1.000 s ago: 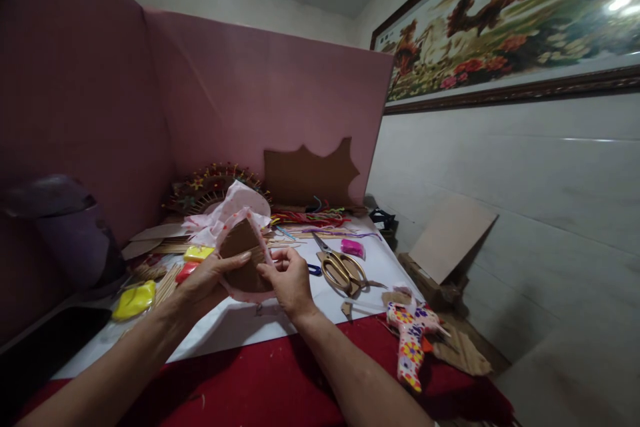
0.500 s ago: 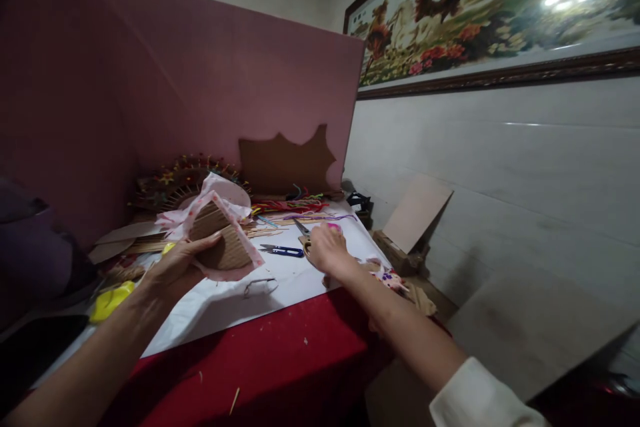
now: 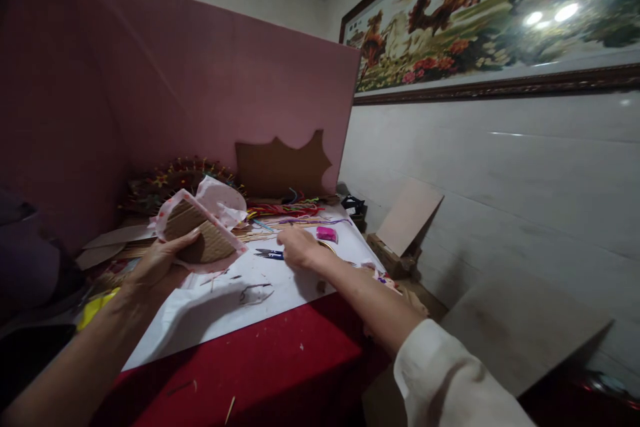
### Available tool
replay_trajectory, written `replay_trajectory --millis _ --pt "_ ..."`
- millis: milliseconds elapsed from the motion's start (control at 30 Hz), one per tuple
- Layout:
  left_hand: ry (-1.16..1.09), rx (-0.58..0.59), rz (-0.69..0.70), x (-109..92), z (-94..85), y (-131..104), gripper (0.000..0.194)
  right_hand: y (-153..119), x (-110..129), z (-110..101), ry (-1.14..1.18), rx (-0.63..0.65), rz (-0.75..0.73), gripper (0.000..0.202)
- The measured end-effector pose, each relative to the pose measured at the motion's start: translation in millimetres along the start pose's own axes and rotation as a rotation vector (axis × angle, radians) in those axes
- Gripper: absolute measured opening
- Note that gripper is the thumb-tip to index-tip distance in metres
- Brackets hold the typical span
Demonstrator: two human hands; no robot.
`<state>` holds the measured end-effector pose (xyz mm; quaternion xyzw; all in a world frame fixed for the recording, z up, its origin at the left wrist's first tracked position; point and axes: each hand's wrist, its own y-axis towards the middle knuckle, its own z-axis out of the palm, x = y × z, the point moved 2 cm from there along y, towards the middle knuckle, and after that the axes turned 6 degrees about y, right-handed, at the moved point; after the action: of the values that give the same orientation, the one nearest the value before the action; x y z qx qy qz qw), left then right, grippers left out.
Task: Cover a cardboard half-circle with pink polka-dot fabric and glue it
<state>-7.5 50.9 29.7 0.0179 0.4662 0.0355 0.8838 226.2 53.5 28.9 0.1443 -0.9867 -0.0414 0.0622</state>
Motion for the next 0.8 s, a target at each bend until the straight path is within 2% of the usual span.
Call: replay_trajectory --millis 100,233,367,500,533,600,633,700,800 --pt "-0.037 -0.039 -0.026 -0.2 -3.6 2.3 0.034 9.4 20.2 20.9 -0.010 0.050 -0.088 0.029" --pt "-0.064 -0.058 -0.066 -1.1 -2.7 1.0 0.037 17.4 30.3 37.4 0.010 0.035 -0.087 0.027" --pt "-0.051 -0.078 -0.092 -4.1 -3.2 0.5 0.030 11.2 27.5 24.0 0.124 -0.004 -0.042 0.021" --pt "-0.041 -0.097 -0.135 -7.6 -5.7 1.1 0.024 -26.4 30.5 4.4 0.315 -0.108 -0.015 0.030" --pt "-0.041 -0.103 -0.159 -8.2 -5.8 0.9 0.024 -39.6 33.5 2.6 0.414 -0.107 -0.006 0.035" --pt "-0.041 -0.113 -0.213 -8.9 -4.8 0.0 0.024 -65.7 41.7 4.5 1.033 0.018 0.055 0.040" --pt "-0.040 -0.120 -0.237 -9.0 -3.8 -0.7 0.025 -77.4 46.9 6.3 1.263 0.095 0.099 0.042" --pt "-0.028 -0.140 -0.262 -8.8 -1.4 -1.9 0.026 -95.4 57.1 8.9 1.582 0.219 0.197 0.048" --pt "0.010 -0.154 -0.269 -6.3 1.1 -2.8 0.026 -106.6 69.2 8.3 1.907 0.306 0.214 0.047"
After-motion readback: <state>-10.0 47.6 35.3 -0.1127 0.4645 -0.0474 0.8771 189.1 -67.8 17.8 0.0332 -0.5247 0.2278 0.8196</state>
